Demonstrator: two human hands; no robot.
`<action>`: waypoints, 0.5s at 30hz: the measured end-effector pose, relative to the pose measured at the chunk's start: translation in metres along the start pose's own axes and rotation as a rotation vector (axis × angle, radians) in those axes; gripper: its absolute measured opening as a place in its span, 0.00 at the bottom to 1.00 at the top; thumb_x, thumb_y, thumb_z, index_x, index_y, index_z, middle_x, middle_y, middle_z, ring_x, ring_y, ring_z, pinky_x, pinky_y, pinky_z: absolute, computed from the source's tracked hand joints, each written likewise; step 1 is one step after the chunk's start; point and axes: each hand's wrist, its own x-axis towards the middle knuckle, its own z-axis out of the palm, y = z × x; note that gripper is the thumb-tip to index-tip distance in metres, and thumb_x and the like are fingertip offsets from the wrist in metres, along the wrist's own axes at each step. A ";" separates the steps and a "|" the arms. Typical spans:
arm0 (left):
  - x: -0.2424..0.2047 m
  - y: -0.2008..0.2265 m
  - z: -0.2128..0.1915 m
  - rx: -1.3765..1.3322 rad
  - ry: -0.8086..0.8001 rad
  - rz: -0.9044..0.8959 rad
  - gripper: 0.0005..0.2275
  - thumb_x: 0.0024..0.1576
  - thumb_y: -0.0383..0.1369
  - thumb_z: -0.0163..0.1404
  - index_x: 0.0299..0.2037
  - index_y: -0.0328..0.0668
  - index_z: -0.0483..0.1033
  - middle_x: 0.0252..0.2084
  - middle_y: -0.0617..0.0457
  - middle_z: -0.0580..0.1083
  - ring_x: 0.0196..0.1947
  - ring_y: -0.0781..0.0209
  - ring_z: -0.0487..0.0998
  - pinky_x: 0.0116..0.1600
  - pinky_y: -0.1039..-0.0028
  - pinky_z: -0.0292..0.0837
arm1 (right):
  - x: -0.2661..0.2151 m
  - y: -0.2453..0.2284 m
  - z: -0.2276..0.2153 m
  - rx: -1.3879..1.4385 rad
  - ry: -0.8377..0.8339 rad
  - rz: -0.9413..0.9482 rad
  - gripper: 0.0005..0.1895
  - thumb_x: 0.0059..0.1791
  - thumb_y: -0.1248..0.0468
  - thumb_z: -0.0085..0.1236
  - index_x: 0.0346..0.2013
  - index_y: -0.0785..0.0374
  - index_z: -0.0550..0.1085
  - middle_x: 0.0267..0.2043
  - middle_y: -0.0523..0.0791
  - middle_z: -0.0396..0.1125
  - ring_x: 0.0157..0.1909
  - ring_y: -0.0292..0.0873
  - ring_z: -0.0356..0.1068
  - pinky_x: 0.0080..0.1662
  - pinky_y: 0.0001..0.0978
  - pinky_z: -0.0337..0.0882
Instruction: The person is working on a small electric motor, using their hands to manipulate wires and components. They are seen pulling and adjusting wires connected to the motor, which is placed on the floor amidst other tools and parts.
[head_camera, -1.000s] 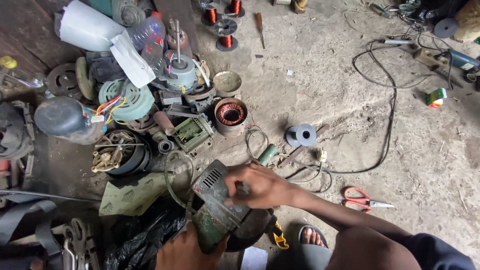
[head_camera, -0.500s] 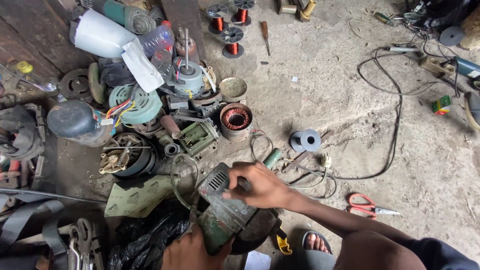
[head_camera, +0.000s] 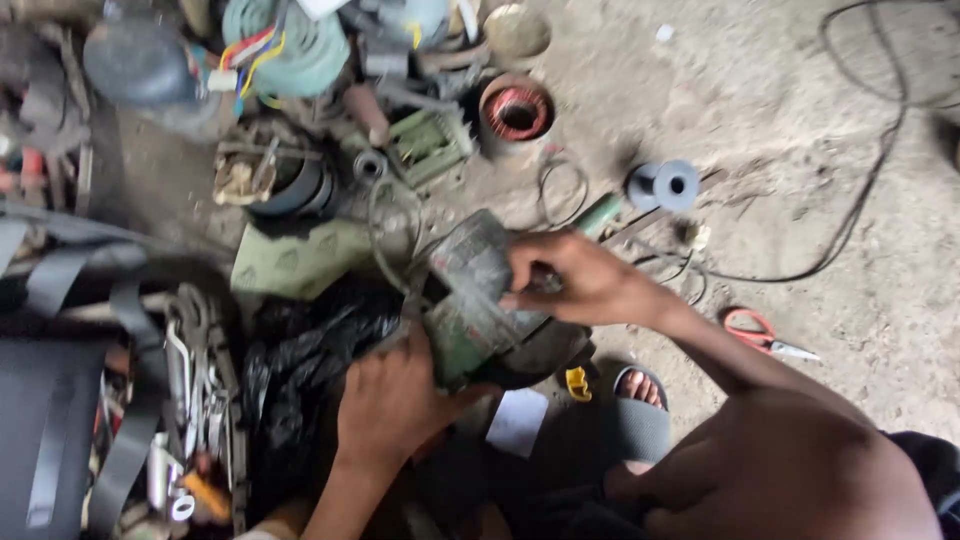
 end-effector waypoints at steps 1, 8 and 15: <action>-0.012 0.000 0.002 -0.006 -0.031 -0.040 0.61 0.45 0.81 0.68 0.64 0.19 0.73 0.23 0.46 0.82 0.17 0.47 0.85 0.24 0.59 0.79 | -0.007 -0.005 0.010 0.034 -0.038 0.002 0.15 0.48 0.70 0.79 0.31 0.60 0.75 0.34 0.40 0.77 0.32 0.39 0.72 0.39 0.33 0.75; -0.010 -0.005 0.010 -0.120 -0.043 0.024 0.47 0.50 0.71 0.73 0.55 0.26 0.76 0.27 0.42 0.83 0.20 0.40 0.85 0.28 0.55 0.82 | -0.007 -0.007 0.002 0.002 0.098 0.130 0.14 0.51 0.69 0.78 0.30 0.61 0.76 0.28 0.38 0.71 0.26 0.34 0.63 0.32 0.28 0.66; -0.010 -0.004 0.009 -0.105 -0.044 0.039 0.42 0.52 0.75 0.72 0.41 0.36 0.76 0.25 0.47 0.81 0.18 0.45 0.84 0.28 0.59 0.81 | 0.003 0.005 0.007 -0.119 0.134 0.089 0.16 0.51 0.66 0.80 0.30 0.61 0.75 0.30 0.40 0.74 0.27 0.37 0.68 0.31 0.31 0.68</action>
